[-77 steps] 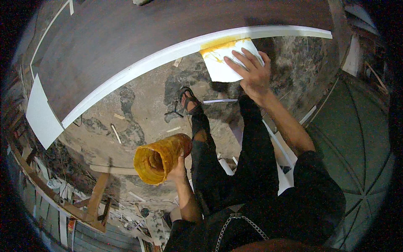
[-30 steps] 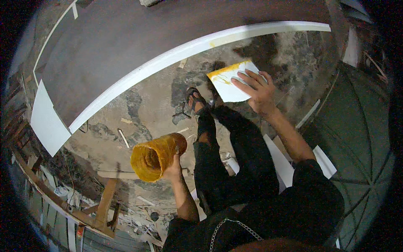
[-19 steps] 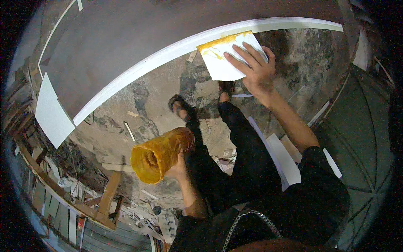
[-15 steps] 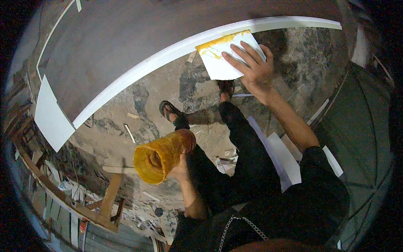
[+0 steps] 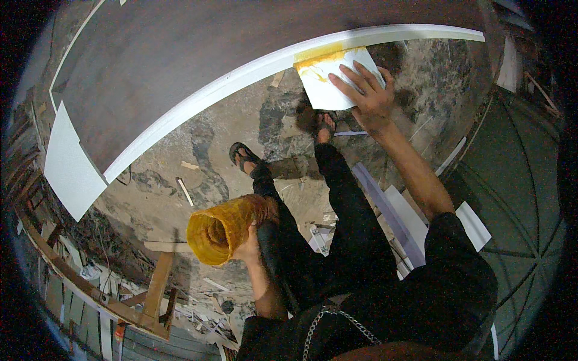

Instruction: The person applies a yellow liquid from a bottle onto a white strip attached to a large board, then spreads it with a small white card. The person works on the strip along the board's edge in a workshop setting.

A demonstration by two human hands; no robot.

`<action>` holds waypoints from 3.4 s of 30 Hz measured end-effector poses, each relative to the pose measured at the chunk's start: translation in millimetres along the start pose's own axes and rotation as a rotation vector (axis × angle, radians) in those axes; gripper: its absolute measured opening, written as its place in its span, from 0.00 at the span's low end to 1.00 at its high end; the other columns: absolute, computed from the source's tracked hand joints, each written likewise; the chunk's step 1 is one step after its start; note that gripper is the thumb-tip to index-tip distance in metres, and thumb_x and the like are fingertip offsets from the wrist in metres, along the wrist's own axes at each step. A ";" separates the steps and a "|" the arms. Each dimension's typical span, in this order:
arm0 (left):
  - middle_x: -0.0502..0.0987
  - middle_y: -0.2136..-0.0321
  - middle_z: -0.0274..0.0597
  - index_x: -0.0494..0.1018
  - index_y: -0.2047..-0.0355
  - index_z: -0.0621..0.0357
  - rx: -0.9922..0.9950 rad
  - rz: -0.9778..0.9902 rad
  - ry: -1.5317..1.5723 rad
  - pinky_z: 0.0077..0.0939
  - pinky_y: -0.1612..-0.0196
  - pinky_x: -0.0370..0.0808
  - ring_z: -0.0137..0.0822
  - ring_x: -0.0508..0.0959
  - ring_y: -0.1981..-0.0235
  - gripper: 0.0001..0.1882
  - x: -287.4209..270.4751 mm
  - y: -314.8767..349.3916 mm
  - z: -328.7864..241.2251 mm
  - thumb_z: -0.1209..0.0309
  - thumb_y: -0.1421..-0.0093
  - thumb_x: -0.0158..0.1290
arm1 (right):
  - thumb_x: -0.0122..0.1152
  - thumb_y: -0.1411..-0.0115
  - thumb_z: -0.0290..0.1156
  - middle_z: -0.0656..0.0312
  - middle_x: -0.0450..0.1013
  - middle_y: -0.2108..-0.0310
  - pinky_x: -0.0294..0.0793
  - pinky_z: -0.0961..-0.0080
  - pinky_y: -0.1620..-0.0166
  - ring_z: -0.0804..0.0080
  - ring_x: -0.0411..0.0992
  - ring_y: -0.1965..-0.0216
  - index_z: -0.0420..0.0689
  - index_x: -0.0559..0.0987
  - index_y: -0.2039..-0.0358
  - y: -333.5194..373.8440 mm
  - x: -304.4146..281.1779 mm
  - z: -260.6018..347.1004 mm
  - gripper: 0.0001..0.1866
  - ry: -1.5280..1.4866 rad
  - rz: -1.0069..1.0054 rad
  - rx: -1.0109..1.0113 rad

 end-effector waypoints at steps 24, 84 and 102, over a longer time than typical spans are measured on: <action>0.65 0.40 0.52 0.59 0.40 0.66 -0.204 0.199 -0.133 0.43 0.37 0.64 0.45 0.67 0.40 0.38 6.6 1.5 -25.8 0.77 0.48 0.65 | 0.60 0.52 0.30 0.70 0.73 0.45 0.59 0.47 0.39 0.68 0.72 0.45 0.71 0.73 0.44 26.3 -0.3 -10.9 0.33 0.024 0.323 -0.090; 0.63 0.39 0.54 0.54 0.38 0.68 -0.184 0.106 0.032 0.45 0.35 0.62 0.49 0.66 0.40 0.54 -64.2 -24.9 18.8 0.66 0.60 0.75 | 0.60 0.51 0.26 0.69 0.73 0.46 0.56 0.47 0.37 0.66 0.70 0.44 0.67 0.74 0.44 -3.5 -15.0 125.8 0.33 -0.173 0.181 -0.054; 0.67 0.42 0.57 0.57 0.40 0.71 -0.147 0.041 0.013 0.46 0.38 0.67 0.48 0.70 0.43 0.48 -95.5 -44.8 32.8 0.72 0.57 0.72 | 0.56 0.46 0.27 0.69 0.75 0.49 0.57 0.52 0.39 0.65 0.72 0.47 0.66 0.76 0.46 -54.2 17.6 150.4 0.27 0.021 0.007 -0.064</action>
Point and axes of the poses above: each hand's wrist, its own y-axis away from the middle knuckle, its own x-axis out of the palm, z = x × y, the point moved 1 cm from there along -y, towards the middle knuckle
